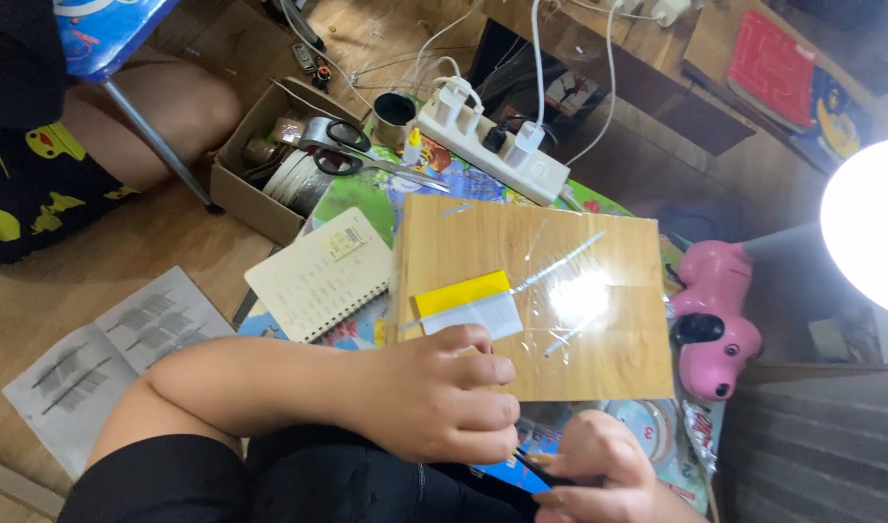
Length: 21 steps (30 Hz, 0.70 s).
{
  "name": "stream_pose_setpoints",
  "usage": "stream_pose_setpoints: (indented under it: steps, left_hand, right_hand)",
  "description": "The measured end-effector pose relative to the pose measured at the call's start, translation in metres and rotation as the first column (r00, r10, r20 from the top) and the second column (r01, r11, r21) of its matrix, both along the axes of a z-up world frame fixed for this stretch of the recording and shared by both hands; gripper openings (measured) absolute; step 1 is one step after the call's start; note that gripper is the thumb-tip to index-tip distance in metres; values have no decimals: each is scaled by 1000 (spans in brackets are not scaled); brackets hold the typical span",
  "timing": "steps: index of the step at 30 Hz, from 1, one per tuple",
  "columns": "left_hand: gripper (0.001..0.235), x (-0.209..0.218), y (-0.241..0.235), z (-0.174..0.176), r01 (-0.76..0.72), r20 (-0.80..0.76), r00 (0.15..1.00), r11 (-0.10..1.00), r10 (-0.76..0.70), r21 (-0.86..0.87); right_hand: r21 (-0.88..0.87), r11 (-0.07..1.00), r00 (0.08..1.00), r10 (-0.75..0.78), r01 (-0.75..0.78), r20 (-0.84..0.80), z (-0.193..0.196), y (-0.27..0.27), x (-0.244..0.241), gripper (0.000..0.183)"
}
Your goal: The person is meticulously crafting eyelashes by using tweezers to pick up individual fibers and arrange them onto an adhesive strip on a wooden board.
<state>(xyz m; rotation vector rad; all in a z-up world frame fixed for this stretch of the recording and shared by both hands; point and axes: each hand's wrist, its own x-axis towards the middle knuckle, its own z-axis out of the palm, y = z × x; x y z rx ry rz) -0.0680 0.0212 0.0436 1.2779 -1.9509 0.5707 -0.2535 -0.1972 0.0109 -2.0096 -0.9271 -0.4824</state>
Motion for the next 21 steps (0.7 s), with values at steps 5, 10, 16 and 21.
stream_pose_setpoints:
  steps: [5,10,16,21]
  left_hand:
    - [26,-11,-4,14,-3,46,999,1000,3,14]
    - [21,-11,32,32,27,-131,991,989,-7,149]
    - [53,-21,117,-19,375,-592,442,461,674,804]
    - [99,-60,186,-189,308,522,406,-650,750,695]
  right_hand:
    - [192,972,986,-149,134,69,4,7,1,25]
    - [509,801,937,-346,317,-39,7,-4,-1,29]
    - [650,662,778,-605,373,170,37,-58,4,53]
    - [565,709,776,-605,422,180,56,-103,-20,48]
